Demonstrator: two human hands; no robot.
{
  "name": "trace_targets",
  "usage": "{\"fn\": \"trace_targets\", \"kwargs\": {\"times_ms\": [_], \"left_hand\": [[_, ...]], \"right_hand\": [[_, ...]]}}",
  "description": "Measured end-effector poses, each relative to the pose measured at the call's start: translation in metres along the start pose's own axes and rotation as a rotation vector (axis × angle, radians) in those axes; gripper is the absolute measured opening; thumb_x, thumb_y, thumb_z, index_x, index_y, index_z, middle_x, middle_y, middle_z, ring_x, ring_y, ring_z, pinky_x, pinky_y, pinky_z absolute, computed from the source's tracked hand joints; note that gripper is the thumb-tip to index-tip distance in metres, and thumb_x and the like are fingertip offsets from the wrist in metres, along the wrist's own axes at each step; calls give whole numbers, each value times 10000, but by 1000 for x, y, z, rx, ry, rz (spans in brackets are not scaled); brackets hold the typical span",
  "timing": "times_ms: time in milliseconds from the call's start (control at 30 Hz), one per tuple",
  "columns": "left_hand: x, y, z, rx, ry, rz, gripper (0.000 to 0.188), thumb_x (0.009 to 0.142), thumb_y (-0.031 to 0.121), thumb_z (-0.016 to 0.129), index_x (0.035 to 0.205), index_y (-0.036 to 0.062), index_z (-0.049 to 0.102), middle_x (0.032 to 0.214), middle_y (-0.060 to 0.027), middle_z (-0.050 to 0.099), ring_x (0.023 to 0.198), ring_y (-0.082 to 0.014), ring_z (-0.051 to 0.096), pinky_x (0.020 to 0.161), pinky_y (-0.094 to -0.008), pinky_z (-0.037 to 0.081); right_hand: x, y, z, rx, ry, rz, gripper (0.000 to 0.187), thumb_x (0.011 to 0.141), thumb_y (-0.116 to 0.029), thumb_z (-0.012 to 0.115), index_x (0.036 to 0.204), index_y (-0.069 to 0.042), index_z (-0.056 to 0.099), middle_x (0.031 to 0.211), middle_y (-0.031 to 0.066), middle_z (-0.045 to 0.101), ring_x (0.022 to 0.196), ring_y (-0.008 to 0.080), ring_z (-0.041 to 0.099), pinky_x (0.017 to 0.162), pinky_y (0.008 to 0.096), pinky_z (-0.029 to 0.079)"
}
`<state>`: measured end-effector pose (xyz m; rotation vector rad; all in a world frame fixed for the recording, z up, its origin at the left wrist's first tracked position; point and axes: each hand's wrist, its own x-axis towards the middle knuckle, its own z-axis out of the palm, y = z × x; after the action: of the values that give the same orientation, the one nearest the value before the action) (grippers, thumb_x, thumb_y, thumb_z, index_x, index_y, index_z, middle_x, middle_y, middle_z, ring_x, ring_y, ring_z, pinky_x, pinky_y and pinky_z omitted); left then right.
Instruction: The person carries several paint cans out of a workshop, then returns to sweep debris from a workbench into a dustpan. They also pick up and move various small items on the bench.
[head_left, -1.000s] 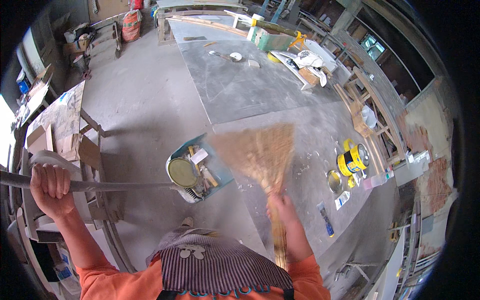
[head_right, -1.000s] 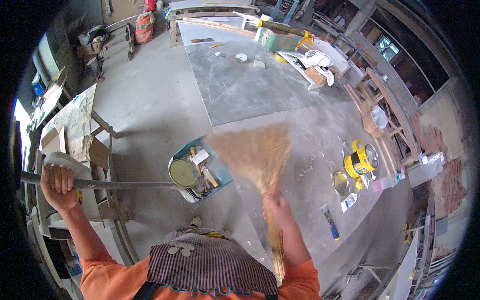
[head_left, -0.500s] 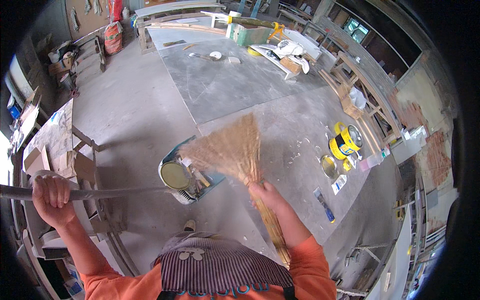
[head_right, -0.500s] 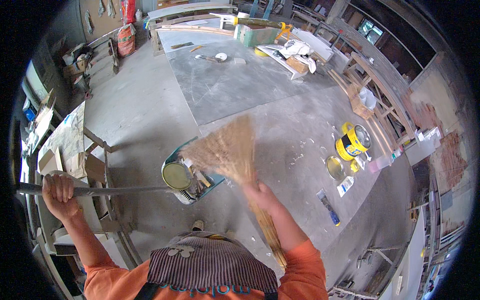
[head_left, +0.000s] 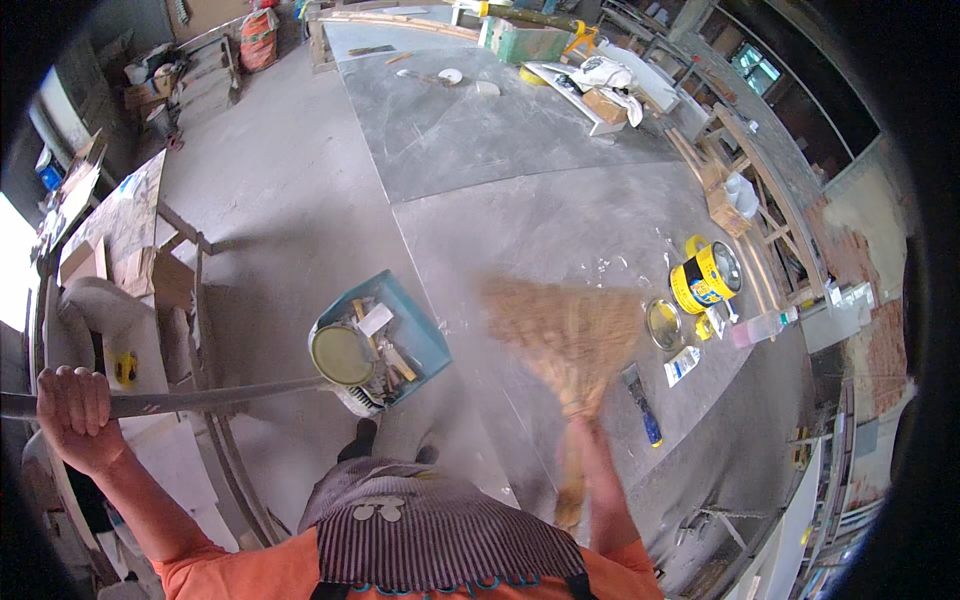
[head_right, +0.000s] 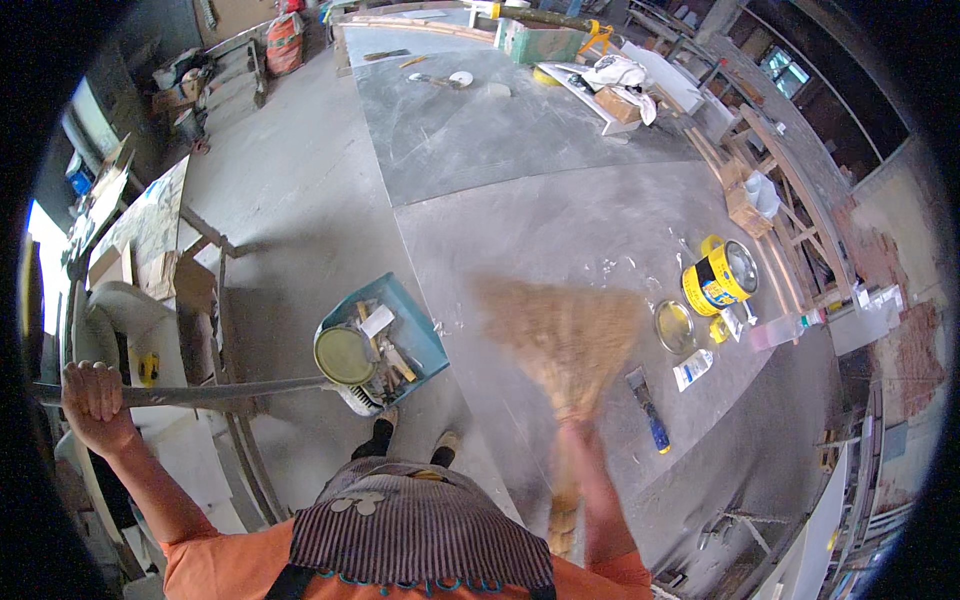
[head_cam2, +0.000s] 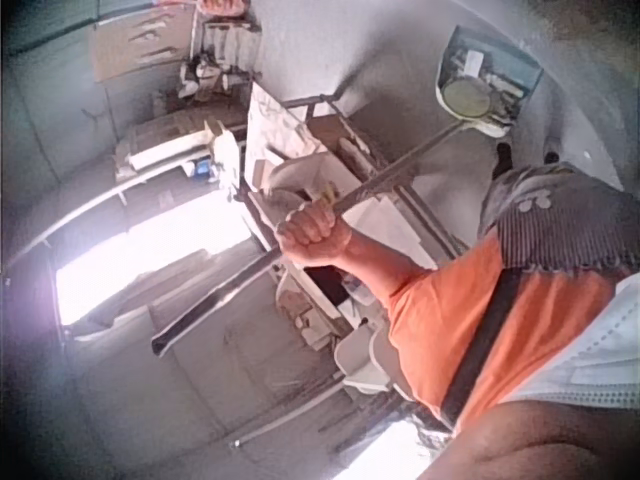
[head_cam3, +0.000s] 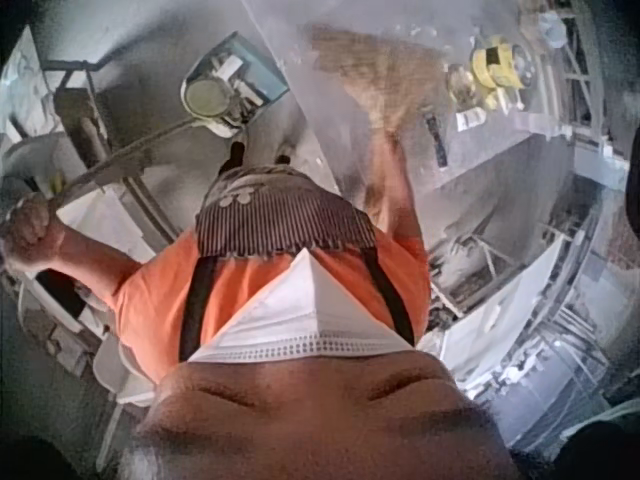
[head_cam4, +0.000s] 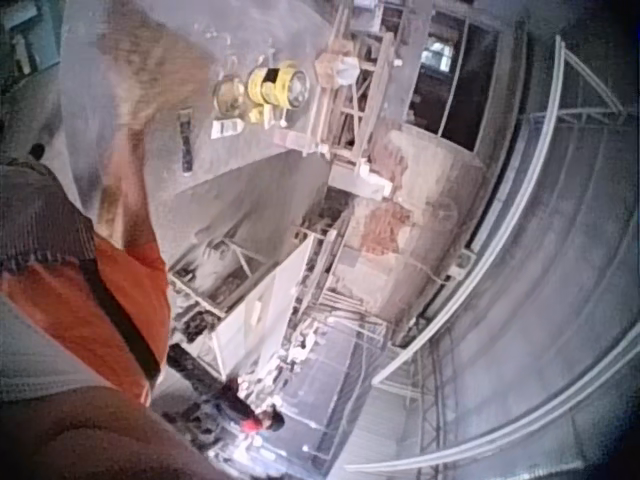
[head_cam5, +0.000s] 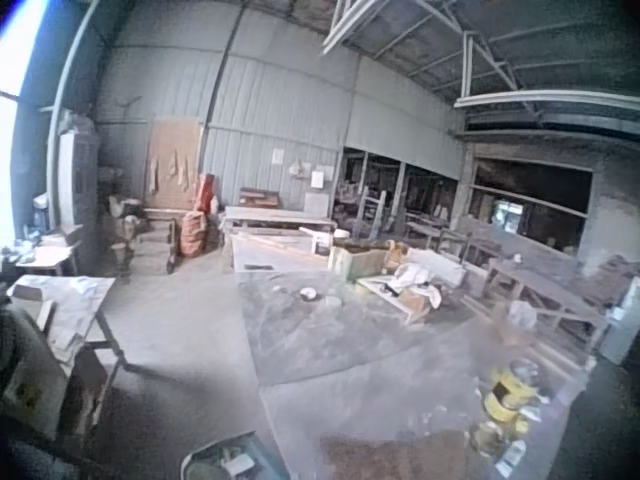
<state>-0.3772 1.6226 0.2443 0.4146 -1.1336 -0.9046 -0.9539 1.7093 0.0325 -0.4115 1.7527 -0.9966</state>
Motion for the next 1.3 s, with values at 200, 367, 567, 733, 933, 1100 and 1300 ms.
{"fn": "trace_targets", "kwargs": {"times_ms": [200,367,567,733,933,1100,1300], "left_hand": [[-35,23,25,44,7,-21,347,988,192,403,649,139,347,501,31,297,390,-56,217,374,-210,242],[-67,34,27,33,-21,20,323,985,170,397,667,132,355,497,31,292,390,-59,223,373,-218,244],[-108,37,20,-126,43,-24,335,986,153,378,652,134,351,485,36,299,383,-57,235,373,-221,241],[-139,39,18,-155,-11,-56,329,976,170,404,656,134,339,488,33,280,388,-67,227,386,-230,254],[-165,21,20,-102,138,-105,346,960,187,437,637,144,319,481,43,272,383,-54,230,370,-228,225],[-184,-9,40,-135,126,-229,342,936,188,471,633,142,318,494,37,270,396,-64,241,375,-245,223],[-216,-51,66,-23,166,-347,339,896,193,514,628,139,314,500,29,285,404,-74,259,372,-255,207]], "right_hand": [[-38,13,30,-3,-325,-140,316,891,-368,578,943,-59,540,663,31,555,512,132,540,455,292,458],[-45,-2,-38,54,-61,-226,459,877,-504,543,811,-50,564,628,45,569,485,144,539,455,289,458],[-102,45,-12,-156,38,-155,512,858,-548,542,732,-53,567,577,27,533,486,137,524,468,288,447],[-156,79,13,-110,-243,-194,390,890,-427,554,781,-52,570,594,23,535,506,129,527,470,280,436],[-182,98,-78,-39,103,-225,351,912,-399,516,849,-55,548,630,38,553,505,128,535,453,276,446],[-197,135,-68,-131,-167,-105,358,905,-372,553,1058,-50,517,755,38,579,573,129,548,508,282,465],[-224,148,-80,-85,-238,-296,547,853,-178,638,1323,-24,405,947,25,563,787,121,544,667,274,462]]}}
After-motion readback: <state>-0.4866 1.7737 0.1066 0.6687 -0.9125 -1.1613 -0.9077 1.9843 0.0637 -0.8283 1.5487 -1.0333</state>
